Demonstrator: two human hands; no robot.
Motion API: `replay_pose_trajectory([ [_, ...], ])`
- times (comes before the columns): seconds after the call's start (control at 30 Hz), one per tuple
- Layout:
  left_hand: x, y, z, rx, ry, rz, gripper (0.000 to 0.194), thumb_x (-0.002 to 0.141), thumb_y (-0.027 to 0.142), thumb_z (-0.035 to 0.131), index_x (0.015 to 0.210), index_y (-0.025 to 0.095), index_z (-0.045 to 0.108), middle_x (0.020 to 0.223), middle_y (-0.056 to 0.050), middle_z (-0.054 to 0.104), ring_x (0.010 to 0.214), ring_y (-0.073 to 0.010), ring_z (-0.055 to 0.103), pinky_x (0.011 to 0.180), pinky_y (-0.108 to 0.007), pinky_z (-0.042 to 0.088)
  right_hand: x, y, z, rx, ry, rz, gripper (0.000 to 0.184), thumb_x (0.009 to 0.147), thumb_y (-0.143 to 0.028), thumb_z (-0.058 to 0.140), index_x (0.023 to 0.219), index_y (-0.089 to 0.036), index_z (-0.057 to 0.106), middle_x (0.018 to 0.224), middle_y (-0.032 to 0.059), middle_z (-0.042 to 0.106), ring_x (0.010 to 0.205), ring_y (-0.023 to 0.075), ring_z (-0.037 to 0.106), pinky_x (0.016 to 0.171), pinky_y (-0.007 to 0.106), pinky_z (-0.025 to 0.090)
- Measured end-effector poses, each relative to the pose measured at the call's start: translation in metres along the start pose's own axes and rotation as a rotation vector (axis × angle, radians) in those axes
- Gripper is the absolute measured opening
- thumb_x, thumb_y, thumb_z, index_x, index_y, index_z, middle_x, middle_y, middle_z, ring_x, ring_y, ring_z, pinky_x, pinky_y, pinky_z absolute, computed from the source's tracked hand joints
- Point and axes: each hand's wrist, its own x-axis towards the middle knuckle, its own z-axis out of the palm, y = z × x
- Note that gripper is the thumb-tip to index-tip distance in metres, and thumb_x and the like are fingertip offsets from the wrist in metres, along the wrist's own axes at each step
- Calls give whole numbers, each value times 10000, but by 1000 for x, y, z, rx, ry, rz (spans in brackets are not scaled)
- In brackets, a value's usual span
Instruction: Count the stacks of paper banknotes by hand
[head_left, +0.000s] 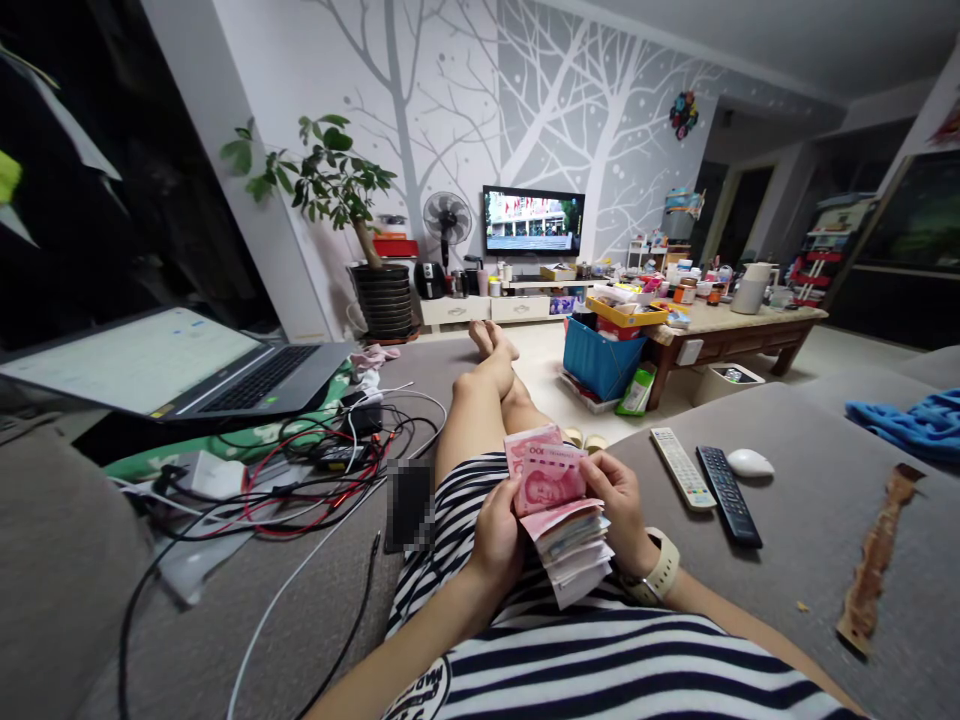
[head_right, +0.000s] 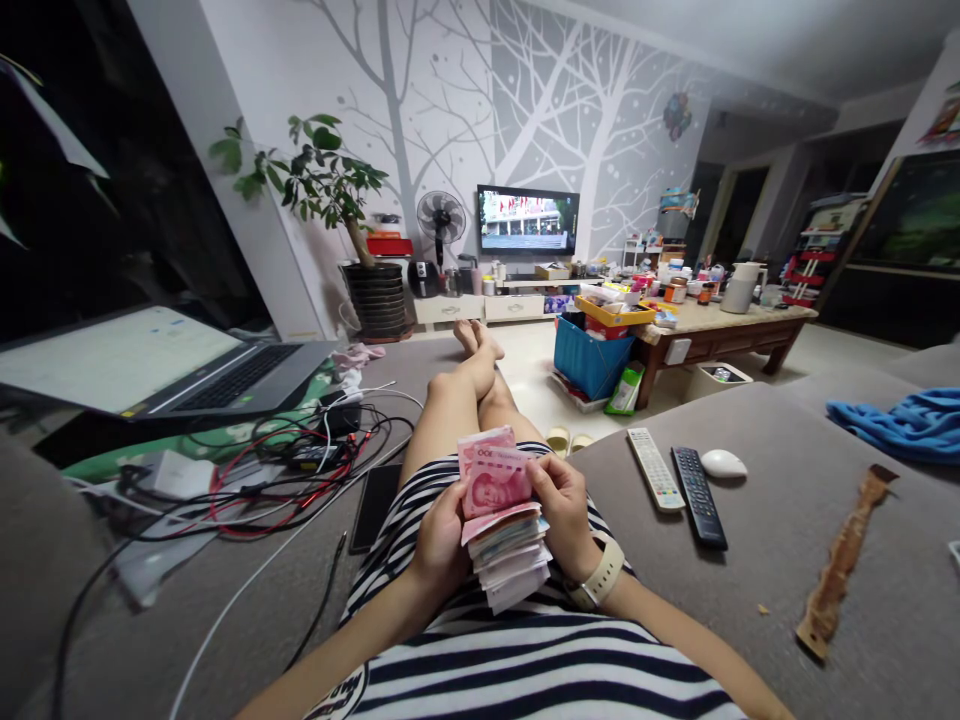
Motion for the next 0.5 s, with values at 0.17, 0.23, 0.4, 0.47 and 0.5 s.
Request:
replay_pose_trajectory([
  [0.17, -1, 0, 0, 144, -54, 56, 286, 765, 518, 626, 662, 253, 600, 777, 16, 727, 1207, -339, 626, 991, -497, 523, 0, -3, 1, -14, -5, -10, 457, 762, -548, 725, 568, -197, 506, 537, -49, 407, 535, 113, 315, 521, 257, 303],
  [0.23, -1, 1, 0, 148, -72, 53, 300, 778, 517, 614, 652, 246, 595, 785, 5, 723, 1198, -342, 629, 980, -490, 524, 0, -3, 1, -17, -6, -10, 460, 761, -554, 723, 569, -198, 503, 536, -49, 403, 532, 113, 312, 519, 259, 297],
  [0.4, -1, 1, -3, 138, -81, 60, 308, 769, 503, 643, 634, 231, 590, 764, -7, 700, 1183, -343, 635, 968, -470, 523, -1, -2, 0, -7, -10, -5, 452, 770, -543, 721, 578, -194, 509, 542, -50, 407, 535, 110, 309, 517, 255, 289],
  [0.47, 0, 0, -3, 127, -91, 66, 309, 768, 506, 649, 641, 230, 595, 780, -3, 706, 1161, -336, 650, 961, -478, 531, -1, -1, -1, -10, -11, -7, 446, 776, -532, 721, 580, -190, 512, 547, -47, 419, 541, 110, 319, 521, 253, 294],
  [0.5, 1, -1, -3, 124, -99, 71, 311, 771, 508, 647, 645, 229, 597, 777, 0, 707, 1141, -332, 661, 956, -483, 536, -2, -1, -1, -12, -12, -9, 443, 779, -527, 721, 581, -189, 514, 549, -47, 423, 543, 110, 323, 522, 252, 297],
])
